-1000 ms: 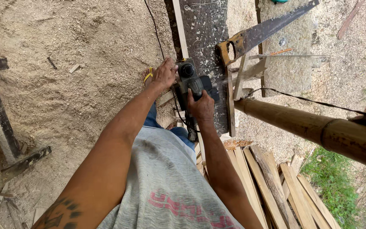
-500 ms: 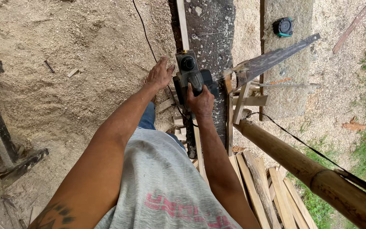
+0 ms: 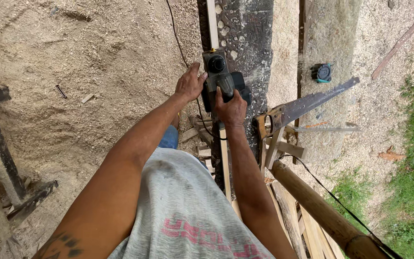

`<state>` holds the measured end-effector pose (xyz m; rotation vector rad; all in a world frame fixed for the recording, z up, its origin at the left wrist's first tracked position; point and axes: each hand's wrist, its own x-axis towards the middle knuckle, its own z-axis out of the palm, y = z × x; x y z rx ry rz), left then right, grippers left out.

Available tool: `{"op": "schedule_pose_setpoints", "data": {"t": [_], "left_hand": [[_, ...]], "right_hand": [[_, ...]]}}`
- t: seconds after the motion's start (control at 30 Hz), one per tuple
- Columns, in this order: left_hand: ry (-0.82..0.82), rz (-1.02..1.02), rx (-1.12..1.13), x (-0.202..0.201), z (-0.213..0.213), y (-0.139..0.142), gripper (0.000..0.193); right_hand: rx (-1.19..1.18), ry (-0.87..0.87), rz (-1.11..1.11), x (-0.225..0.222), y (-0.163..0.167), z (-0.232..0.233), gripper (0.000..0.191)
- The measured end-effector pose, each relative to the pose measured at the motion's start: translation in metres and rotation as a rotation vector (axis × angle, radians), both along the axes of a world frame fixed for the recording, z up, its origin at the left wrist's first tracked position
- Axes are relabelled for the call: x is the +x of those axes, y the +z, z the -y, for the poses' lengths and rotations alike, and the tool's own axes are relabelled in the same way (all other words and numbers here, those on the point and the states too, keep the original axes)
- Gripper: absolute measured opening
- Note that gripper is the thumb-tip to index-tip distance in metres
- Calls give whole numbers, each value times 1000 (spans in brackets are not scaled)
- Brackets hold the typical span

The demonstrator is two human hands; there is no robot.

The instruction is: The person feeds thin wooden strips along a work bench and smooths them with an electric planer, steadying each strip with the other hand. They pick additional strips from a pile, saw one strip to length with a hand saw, and continue planing the strips along the bench.

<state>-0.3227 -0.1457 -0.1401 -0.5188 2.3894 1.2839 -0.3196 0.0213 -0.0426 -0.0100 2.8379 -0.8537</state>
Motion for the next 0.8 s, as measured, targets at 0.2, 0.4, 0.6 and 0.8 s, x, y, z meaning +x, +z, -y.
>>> {"op": "schedule_pose_setpoints", "data": {"t": [0.2,0.4,0.6,0.8], "left_hand": [[-18,52,-4,-50,35,5,67],[22,21,2,-87,64,11,65],[11,-83,-35,-124,82,3,64],[23,-70,-28,-167,109,4,62]], "right_hand": [[46,6,49,-51,0,32,53],[46,7,33,-96,7,66,50],[55,-6,49,-132,8,88,48],[33,0,111,-179,7,117,49]]}}
